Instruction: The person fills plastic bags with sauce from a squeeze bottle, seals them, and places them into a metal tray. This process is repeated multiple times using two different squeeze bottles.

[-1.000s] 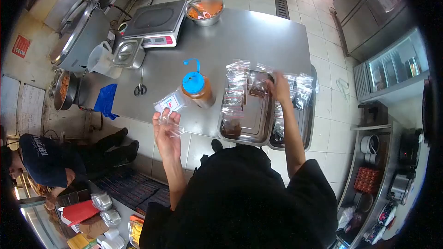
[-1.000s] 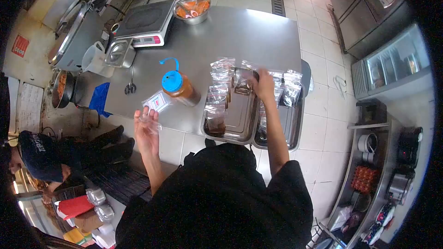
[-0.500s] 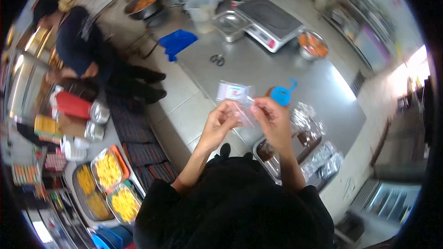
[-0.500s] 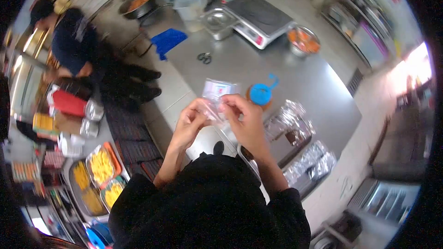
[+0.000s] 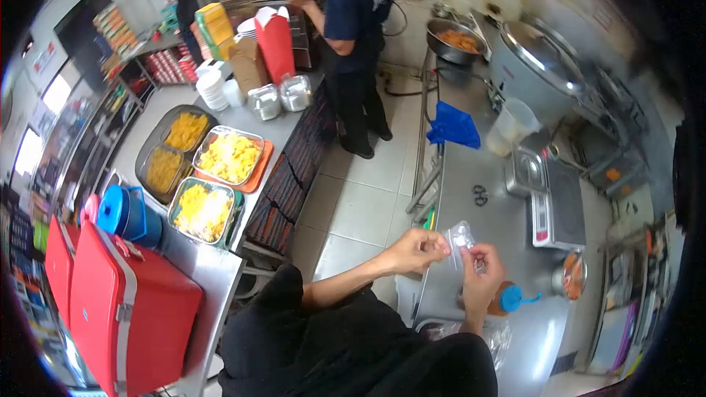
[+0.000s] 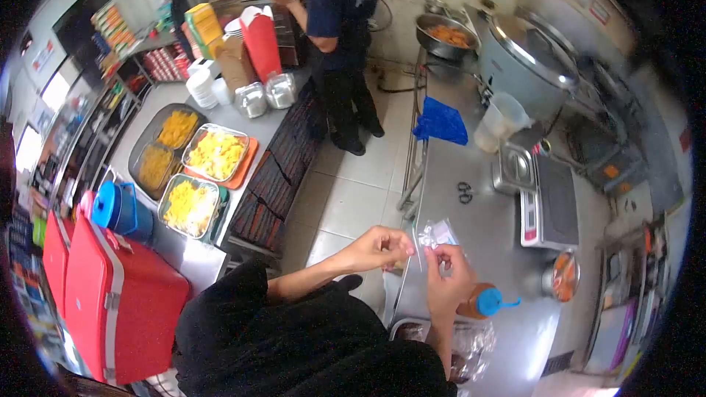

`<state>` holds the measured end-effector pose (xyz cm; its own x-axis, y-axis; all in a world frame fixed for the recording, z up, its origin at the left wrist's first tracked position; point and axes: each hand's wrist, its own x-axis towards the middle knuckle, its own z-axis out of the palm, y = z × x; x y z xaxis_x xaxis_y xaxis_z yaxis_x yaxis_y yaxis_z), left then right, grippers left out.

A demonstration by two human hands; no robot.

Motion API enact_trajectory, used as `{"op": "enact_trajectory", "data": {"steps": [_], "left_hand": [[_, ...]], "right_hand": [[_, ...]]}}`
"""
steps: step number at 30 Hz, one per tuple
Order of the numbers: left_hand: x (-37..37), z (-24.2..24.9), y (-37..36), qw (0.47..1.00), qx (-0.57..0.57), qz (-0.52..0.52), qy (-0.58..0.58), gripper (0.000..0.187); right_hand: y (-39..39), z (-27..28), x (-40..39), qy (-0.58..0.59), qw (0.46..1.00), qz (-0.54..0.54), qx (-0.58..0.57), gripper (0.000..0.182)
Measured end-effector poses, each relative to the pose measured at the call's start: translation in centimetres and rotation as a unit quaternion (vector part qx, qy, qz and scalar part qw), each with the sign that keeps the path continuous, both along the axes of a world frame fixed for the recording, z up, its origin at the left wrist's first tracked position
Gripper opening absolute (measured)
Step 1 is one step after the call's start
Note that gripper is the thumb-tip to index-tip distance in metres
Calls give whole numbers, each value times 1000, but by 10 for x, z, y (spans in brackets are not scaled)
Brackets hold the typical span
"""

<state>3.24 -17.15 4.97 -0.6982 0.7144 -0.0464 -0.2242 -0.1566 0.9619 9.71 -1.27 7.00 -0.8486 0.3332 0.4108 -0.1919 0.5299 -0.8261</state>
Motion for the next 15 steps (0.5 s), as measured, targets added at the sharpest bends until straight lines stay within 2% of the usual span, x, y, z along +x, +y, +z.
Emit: {"op": "enact_trajectory", "data": {"steps": [3, 5, 6, 7, 8, 9, 11, 13, 14, 15], "left_hand": [[1, -10, -4, 999, 39, 27, -14, 10], [-4, -20, -8, 997, 63, 51, 12, 10], [-3, -19, -9, 995, 80, 57, -3, 11], [-2, -19, -11, 993, 97, 62, -18, 12], [-3, -17, -13, 993, 98, 67, -19, 12], [-4, -14, -16, 994, 98, 50, -11, 14], [-4, -6, -19, 994, 99, 35, -3, 15], [-2, 0, -20, 989, 44, 44, 136, 18], [-3, -4, -18, 989, 44, 46, 134, 18], [-3, -12, -13, 959, -70, 143, 234, 18]], "right_hand": [[-7, 13, -11, -4, 997, 53, 48, 14], [-18, 32, -16, 102, 954, 45, 278, 15], [-14, 20, -17, 76, 968, 120, 207, 19], [-10, 10, -18, 76, 967, 127, 209, 19], [-7, 0, -18, -58, 982, 174, 43, 20], [-5, -4, -19, -193, 950, 212, -123, 22], [0, 1, -22, -189, 947, 233, -118, 18], [-1, 1, -23, -185, 943, 253, -113, 15], [-3, -4, -22, -101, 978, 174, 48, 9], [-6, -9, -20, -15, 974, 89, 205, 7]]}}
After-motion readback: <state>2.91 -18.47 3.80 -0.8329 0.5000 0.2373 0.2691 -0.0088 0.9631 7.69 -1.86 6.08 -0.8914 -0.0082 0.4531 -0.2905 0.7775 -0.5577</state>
